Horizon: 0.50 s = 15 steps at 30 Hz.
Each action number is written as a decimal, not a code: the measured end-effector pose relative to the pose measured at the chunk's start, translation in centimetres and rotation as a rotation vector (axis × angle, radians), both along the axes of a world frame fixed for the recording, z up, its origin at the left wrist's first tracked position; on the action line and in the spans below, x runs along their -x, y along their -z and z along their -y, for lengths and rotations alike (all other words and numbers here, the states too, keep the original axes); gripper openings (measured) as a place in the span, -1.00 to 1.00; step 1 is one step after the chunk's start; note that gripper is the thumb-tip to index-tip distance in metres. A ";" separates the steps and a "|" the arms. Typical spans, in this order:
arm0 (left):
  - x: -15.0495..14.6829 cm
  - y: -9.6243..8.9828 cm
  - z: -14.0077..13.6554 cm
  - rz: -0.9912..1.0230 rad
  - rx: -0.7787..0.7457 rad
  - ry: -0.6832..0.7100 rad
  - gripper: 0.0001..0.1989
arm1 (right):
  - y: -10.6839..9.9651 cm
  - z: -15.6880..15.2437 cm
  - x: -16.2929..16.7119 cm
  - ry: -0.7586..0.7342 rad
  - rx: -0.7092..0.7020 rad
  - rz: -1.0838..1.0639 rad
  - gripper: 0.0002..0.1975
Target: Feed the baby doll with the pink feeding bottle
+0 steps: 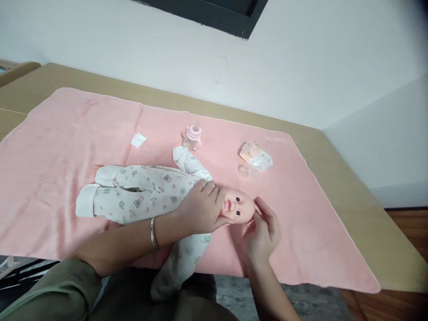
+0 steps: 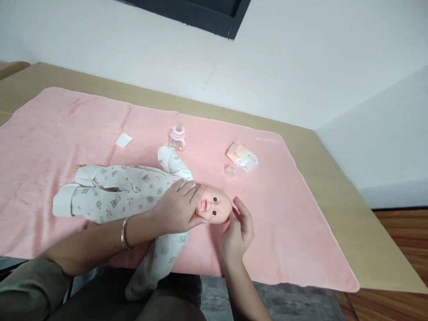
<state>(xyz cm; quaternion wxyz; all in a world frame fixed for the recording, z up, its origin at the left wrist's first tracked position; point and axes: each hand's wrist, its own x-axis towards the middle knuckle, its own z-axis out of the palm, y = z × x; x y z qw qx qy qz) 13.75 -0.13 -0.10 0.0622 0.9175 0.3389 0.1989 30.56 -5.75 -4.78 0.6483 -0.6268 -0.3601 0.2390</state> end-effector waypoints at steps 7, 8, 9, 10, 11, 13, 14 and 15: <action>0.0 0.0 0.1 -0.005 -0.009 -0.027 -0.34 | -0.1 -2.3 0.2 -0.160 0.145 -0.561 -0.56; 0.0 0.0 0.1 -0.004 -0.014 -0.030 -0.33 | 0.1 -2.4 0.1 -0.171 0.160 -0.607 -0.56; 0.0 0.0 0.1 -0.004 -0.019 -0.031 -0.32 | 0.3 -2.5 0.1 -0.179 0.181 -0.657 -0.56; 0.0 0.1 0.1 -0.003 -0.024 -0.035 -0.32 | 0.5 -2.6 0.0 -0.185 0.201 -0.709 -0.56; 0.0 0.1 0.2 0.000 -0.026 -0.039 -0.31 | 0.7 -2.8 0.0 -0.179 0.218 -0.756 -0.56; 0.1 0.1 0.2 0.006 -0.025 -0.045 -0.32 | 0.6 -3.1 -0.1 -0.128 0.242 -0.818 -0.56; 0.1 0.0 0.3 0.010 -0.025 -0.048 -0.33 | 0.4 -3.2 -0.1 -0.101 0.258 -0.840 -0.56; 0.2 0.0 0.3 0.015 -0.025 -0.050 -0.33 | 0.1 -3.3 -0.1 -0.094 0.286 -0.866 -0.57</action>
